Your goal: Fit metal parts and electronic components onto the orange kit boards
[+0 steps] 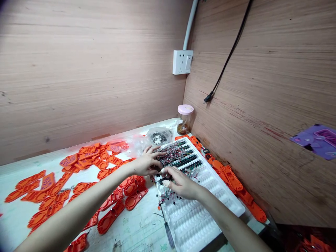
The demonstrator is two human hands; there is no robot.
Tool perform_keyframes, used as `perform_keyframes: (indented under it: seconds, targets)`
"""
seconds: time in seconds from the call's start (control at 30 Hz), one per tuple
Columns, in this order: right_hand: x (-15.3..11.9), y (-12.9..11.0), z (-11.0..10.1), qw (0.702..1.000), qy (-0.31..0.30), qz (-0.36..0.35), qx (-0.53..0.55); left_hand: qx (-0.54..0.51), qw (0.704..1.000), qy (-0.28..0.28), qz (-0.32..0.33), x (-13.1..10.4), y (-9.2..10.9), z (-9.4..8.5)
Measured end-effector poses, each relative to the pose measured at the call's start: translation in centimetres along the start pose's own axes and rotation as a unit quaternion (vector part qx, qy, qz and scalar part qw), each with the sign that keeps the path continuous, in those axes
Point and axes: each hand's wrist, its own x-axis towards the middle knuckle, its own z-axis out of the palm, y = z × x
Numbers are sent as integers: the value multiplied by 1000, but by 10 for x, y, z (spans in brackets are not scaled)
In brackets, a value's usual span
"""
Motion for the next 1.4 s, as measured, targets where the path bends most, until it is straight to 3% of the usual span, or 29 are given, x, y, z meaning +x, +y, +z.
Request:
perform_keyframes:
  seconds: [0.27, 0.47, 0.63, 0.83, 1.03, 1.13, 1.23, 1.3, 1.33, 1.4]
  targets:
    - [25, -19, 14, 993, -28, 46, -108, 48, 999, 21, 4, -4, 8, -1]
    - [21, -17, 18, 995, -68, -27, -73, 28, 999, -21, -6, -3, 3, -6]
    - [10, -18, 21, 994, -49, -65, -76, 21, 1000, 18, -1, -14, 6, -2]
    - [-6, -25, 38, 973, -40, -118, -195, -24, 999, 28, -3, -30, -11, 7]
    - [-5, -26, 54, 959, -39, -118, -256, -31, 999, 40, 1, -32, -15, 14]
    - [-15, -30, 50, 964, -59, -130, -226, -24, 999, 42, -7, -34, -12, 14]
    - [-36, -28, 29, 982, -71, -136, -110, 3, 998, 56, -20, -36, -3, 11]
    - [-50, -16, 5, 995, -33, -96, -15, 37, 996, 76, -4, -35, 10, 10]
    - [-55, -7, -7, 998, 19, -57, 16, 52, 995, 80, 14, -33, 19, 12]
    - [-62, 16, -30, 982, 186, 32, 14, 59, 995, 51, 60, -27, 42, 20]
